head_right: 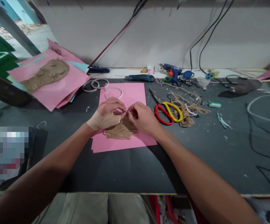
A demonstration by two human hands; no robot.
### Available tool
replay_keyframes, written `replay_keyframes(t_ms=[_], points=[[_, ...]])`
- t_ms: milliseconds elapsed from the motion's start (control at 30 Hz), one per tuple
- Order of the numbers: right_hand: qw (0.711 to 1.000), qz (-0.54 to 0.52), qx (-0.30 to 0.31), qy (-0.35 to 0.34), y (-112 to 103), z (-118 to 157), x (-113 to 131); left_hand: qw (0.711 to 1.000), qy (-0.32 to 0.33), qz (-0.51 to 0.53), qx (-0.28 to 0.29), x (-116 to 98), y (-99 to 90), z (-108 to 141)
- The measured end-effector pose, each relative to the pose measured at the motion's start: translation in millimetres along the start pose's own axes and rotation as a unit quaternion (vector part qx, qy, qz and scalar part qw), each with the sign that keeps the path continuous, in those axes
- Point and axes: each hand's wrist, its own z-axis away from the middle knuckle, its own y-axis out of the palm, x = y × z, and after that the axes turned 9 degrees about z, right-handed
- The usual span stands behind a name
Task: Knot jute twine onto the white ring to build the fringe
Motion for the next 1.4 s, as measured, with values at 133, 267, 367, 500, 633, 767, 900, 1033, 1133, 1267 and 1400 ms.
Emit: replay_keyframes(t_ms=[133, 267, 367, 500, 633, 767, 900, 1033, 1133, 1267, 1400], points=[[1.000, -0.002, 0.008, 0.006, -0.2, 0.0, -0.4, 1.000, 0.002, 0.005, -0.009, -0.4, 1.0, 0.3], [1.000, -0.009, 0.010, -0.001, -0.6, 0.7, -0.8, 1.000, 0.001, 0.011, -0.012, -0.4, 2.0, 0.8], [1.000, -0.013, 0.009, -0.004, -0.4, 0.6, -1.2, 1.000, 0.003, 0.008, -0.012, 0.1, 1.9, 0.9], [1.000, -0.013, 0.009, -0.001, 0.0, -0.4, -1.1, 1.000, 0.005, 0.004, -0.007, 1.2, 1.1, 0.5], [1.000, -0.009, 0.008, -0.004, 0.8, -0.2, -1.9, 1.000, 0.002, -0.004, -0.001, 1.9, 1.0, 0.4], [1.000, -0.003, 0.008, -0.007, 0.9, 0.6, -1.4, 1.000, -0.004, -0.011, 0.002, 1.2, 0.6, 0.2], [1.000, 0.017, -0.017, -0.017, -6.8, -2.1, -0.2, 1.000, 0.002, -0.031, 0.000, 1.8, -1.8, -0.3], [0.988, 0.132, -0.075, 0.040, -29.2, -2.3, -18.2, 0.998, 0.018, -0.056, -0.019, 5.2, -5.4, 0.0], [0.956, 0.251, -0.083, 0.127, -50.5, 4.6, -50.3, 0.997, 0.023, -0.070, -0.024, 7.0, -7.8, 0.7], [0.919, 0.302, 0.067, 0.246, -70.7, 13.9, -92.9, 0.997, -0.001, -0.076, -0.023, 8.1, -9.9, 1.3], [0.924, 0.290, 0.099, 0.230, -71.0, 17.5, -113.1, 0.997, -0.010, -0.073, -0.029, 10.5, -10.7, 1.6]])
